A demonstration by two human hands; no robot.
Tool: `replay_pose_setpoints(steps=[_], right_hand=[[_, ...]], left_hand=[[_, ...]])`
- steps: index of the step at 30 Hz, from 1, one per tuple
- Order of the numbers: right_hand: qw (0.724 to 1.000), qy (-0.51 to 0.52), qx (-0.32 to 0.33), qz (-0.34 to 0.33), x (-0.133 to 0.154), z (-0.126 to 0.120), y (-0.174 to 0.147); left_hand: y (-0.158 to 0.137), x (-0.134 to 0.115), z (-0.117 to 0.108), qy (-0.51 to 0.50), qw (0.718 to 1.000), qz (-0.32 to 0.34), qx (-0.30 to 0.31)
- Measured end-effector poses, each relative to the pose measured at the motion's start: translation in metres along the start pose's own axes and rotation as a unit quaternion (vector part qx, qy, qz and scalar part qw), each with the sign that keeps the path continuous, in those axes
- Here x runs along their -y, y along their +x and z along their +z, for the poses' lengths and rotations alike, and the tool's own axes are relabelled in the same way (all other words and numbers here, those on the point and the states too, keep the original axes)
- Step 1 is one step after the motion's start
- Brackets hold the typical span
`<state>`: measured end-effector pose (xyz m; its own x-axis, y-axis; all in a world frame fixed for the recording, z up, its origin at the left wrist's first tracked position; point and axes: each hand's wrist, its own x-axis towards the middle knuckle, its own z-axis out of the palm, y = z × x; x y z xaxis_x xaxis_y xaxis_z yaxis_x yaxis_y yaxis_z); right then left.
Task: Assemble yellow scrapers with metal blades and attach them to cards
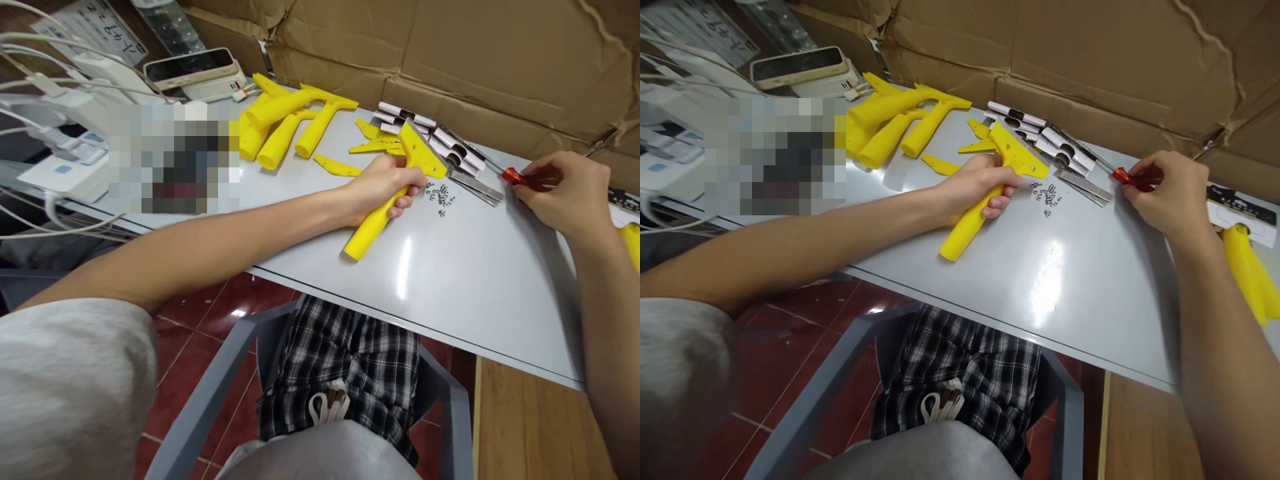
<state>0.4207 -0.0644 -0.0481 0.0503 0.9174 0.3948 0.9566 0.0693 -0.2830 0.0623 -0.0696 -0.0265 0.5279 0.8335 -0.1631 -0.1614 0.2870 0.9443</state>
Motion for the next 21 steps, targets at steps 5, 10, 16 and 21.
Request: replay_pose_setpoints(steps=[5,10,16,21], right_hand=[[0.998,-0.05,0.002,-0.029,0.006,0.002,0.0],[0.986,-0.067,-0.109,-0.108,0.028,0.009,-0.001],[0.961,0.004,-0.173,-0.214,0.08,0.016,-0.016],[0.967,0.09,-0.048,-0.235,0.11,0.025,-0.034]], left_hand=[[0.0,-0.001,-0.002,0.002,1.0,-0.002,0.011],[0.001,-0.002,-0.003,0.003,1.0,-0.006,0.013],[0.002,-0.003,-0.003,0.002,1.0,-0.02,0.002],[0.001,-0.005,-0.001,-0.044,0.998,-0.034,-0.009]])
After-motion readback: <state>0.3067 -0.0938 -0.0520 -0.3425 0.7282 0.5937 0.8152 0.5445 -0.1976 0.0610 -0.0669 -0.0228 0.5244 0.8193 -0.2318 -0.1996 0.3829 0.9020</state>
